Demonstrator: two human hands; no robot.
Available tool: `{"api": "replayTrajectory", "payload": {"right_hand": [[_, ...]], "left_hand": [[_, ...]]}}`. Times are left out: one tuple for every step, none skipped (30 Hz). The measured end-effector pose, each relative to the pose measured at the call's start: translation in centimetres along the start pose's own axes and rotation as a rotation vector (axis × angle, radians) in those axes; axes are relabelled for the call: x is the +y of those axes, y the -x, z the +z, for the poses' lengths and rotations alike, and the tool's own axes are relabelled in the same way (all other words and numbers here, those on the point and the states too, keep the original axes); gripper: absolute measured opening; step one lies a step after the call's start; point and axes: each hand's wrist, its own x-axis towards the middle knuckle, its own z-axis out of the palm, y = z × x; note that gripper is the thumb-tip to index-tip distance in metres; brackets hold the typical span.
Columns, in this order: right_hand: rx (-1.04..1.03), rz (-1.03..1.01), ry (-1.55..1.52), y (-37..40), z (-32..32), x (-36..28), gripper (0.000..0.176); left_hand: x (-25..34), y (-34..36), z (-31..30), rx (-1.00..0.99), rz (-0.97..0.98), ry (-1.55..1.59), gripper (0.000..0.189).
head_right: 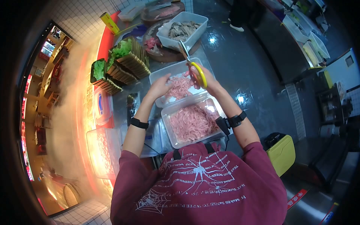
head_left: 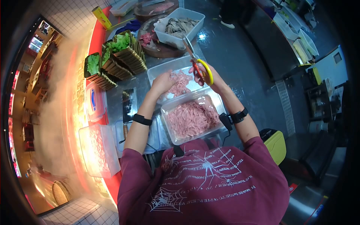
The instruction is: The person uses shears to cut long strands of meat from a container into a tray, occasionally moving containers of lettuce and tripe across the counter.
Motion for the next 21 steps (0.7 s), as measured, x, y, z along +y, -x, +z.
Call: {"api": "replayTrajectory", "payload": {"right_hand": [[0.015, 0.004, 0.013, 0.4, -0.5, 0.0, 0.049], [0.022, -0.002, 0.021, 0.9, -1.0, 0.2, 0.049], [0.031, -0.007, 0.029, 1.5, -1.5, 0.2, 0.049], [0.045, 0.003, 0.032, 2.0, -2.0, 0.3, 0.049], [0.063, 0.018, 0.033, 2.7, -2.4, 0.5, 0.048], [0.044, -0.009, -0.017, 3.1, -2.7, 0.9, 0.047], [0.059, 0.004, -0.025, 3.5, -3.0, 1.2, 0.047], [0.044, 0.006, -0.039, 3.8, -3.1, 1.3, 0.046], [0.024, 0.003, -0.049, 4.0, -3.2, 1.4, 0.045], [0.033, 0.006, -0.040, 4.1, -3.0, 1.6, 0.044], [0.038, 0.006, -0.037, 4.3, -2.8, 1.6, 0.044], [0.036, 0.015, -0.033, 4.4, -2.5, 1.5, 0.044], [0.033, 0.026, -0.030, 4.5, -2.5, 1.5, 0.043], [0.011, 0.013, -0.039, 4.5, -2.5, 1.7, 0.043], [0.013, 0.016, -0.042, 4.7, -2.5, 1.9, 0.043], [0.010, 0.032, -0.061, 4.8, -2.4, 2.0, 0.043], [0.006, 0.047, -0.079, 4.7, -2.3, 2.0, 0.042], [0.005, 0.045, -0.080, 4.8, -2.2, 2.1, 0.042], [-0.002, 0.038, -0.072, 4.9, -1.9, 2.2, 0.045], [-0.011, 0.031, -0.064, 5.1, -1.7, 2.3, 0.048], [-0.012, 0.030, -0.065, 5.1, -1.5, 2.5, 0.048]], "left_hand": [[0.5, 0.8, -0.4, -0.287, -0.156, -0.093, 0.030], [1.4, 1.6, -0.8, -0.577, -0.308, -0.186, 0.030], [1.6, 2.5, -0.4, -0.591, -0.306, -0.181, 0.030], [1.8, 3.7, 0.4, -0.686, -0.320, -0.069, 0.029], [2.0, 5.2, 1.2, -0.784, -0.336, 0.047, 0.028], [2.7, 7.1, 2.3, -0.807, -0.338, 0.055, 0.028], [3.7, 9.1, 3.5, -0.791, -0.258, 0.067, 0.028], [4.5, 10.9, 4.7, -0.768, -0.179, 0.079, 0.027], [5.0, 12.5, 6.0, -0.776, -0.180, 0.086, 0.027], [5.2, 13.7, 7.3, -0.722, -0.147, 0.019, 0.025], [5.5, 14.3, 8.0, -0.665, -0.114, -0.049, 0.022], [5.6, 14.6, 8.7, -0.564, -0.128, -0.039, 0.019], [5.3, 14.6, 9.3, -0.564, -0.125, -0.035, 0.019], [5.5, 14.2, 9.1, -0.559, -0.180, -0.030, 0.018], [5.6, 14.0, 8.7, -0.555, -0.238, -0.027, 0.018], [5.5, 13.7, 8.2, -0.559, -0.240, -0.029, 0.018], [5.4, 13.3, 7.6, -0.578, -0.285, 0.056, 0.019], [5.3, 12.8, 7.0, -0.593, -0.328, 0.142, 0.020], [5.1, 12.3, 6.5, -0.592, -0.327, 0.141, 0.020], [4.9, 11.9, 5.7, -0.629, -0.396, 0.242, 0.021], [4.8, 11.5, 4.9, -0.664, -0.466, 0.342, 0.023]]}}
